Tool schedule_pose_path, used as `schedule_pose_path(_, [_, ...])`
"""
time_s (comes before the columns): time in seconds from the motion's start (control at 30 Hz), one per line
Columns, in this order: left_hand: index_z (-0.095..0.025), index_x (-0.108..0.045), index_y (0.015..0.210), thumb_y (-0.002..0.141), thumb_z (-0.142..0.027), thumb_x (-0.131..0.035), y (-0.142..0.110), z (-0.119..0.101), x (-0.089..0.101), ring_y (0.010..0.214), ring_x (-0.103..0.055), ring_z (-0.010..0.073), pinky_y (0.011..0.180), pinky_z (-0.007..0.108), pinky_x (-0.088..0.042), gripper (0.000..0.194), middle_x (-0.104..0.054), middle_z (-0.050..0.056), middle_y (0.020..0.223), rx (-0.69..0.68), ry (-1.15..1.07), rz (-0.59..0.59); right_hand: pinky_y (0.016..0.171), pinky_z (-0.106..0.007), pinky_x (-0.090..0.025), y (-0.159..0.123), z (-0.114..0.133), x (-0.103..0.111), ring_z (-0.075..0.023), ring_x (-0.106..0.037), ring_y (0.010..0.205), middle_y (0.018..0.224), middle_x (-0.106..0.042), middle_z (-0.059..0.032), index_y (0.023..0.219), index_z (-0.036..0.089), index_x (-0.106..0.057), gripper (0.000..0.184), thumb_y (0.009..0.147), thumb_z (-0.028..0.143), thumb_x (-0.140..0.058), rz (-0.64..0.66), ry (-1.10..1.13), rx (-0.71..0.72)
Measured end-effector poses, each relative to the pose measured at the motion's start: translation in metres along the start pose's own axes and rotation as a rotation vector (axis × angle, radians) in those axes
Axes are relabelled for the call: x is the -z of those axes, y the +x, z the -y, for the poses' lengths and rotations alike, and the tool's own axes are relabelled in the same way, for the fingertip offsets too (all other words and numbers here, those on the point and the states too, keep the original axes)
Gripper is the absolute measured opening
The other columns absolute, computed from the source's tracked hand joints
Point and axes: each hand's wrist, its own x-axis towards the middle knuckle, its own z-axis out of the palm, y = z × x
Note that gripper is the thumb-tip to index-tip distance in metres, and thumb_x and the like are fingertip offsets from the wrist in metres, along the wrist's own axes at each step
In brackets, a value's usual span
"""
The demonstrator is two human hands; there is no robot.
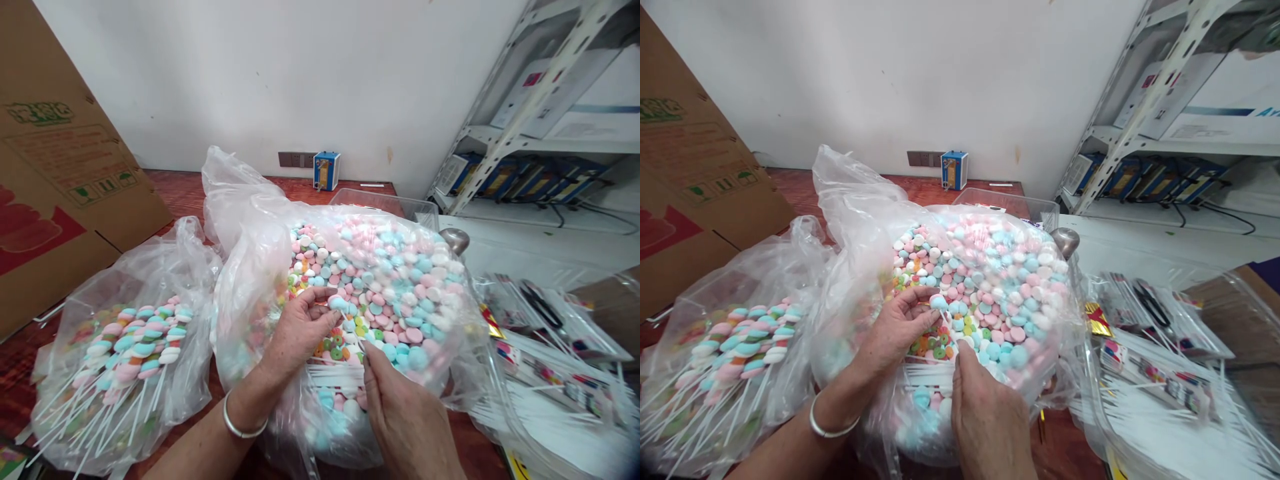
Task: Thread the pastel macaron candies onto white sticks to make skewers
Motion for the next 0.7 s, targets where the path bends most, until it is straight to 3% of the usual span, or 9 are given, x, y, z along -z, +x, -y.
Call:
schedule_pose_path(0.23, [-0.015, -0.071, 0.105, 0.074, -0.02, -0.077, -0.003, 0.002, -0.006, 0.091, -0.074, 0.017, 0.08, 0.025, -0.059, 0.032, -0.078, 0.007, 0.096, -0.074, 0.075, 0.018, 0.045, -0.028, -0.034, 0.008, 0.02, 0.012, -0.0245, -0.076, 0.06, 0.068, -0.078, -0.001, 0.123, 0.025, -0.066, 0.031, 0.098, 0.021, -0.048, 0.182, -0.113, -0.127])
schedule_pose_path(0.43, [-0.016, -0.073, 0.108, 0.082, -0.022, -0.071, -0.01, 0.009, -0.007, 0.096, -0.073, 0.0192, 0.087, 0.031, -0.059, 0.026, -0.078, 0.007, 0.102, -0.126, 0.158, 0.035, 0.048, -0.028, -0.03, 0.007, 0.027, 0.006, -0.022, -0.075, 0.061, 0.07, -0.078, -0.0031, 0.122, 0.022, -0.063, 0.03, 0.098, 0.016, -0.047, 0.146, -0.106, -0.104])
schedule_pose_path(0.7, [-0.022, -0.077, 0.102, 0.082, -0.008, -0.061, -0.024, 0.017, -0.011, 0.095, -0.07, 0.0179, 0.085, 0.03, -0.056, 0.029, -0.076, 0.004, 0.101, -0.425, 0.501, -0.067, 0.049, -0.028, -0.027, 0.018, 0.044, 0.01, -0.0211, -0.076, 0.067, 0.074, -0.077, -0.0029, 0.111, 0.019, -0.06, 0.02, 0.098, 0.01, -0.047, 0.285, -0.047, -0.153])
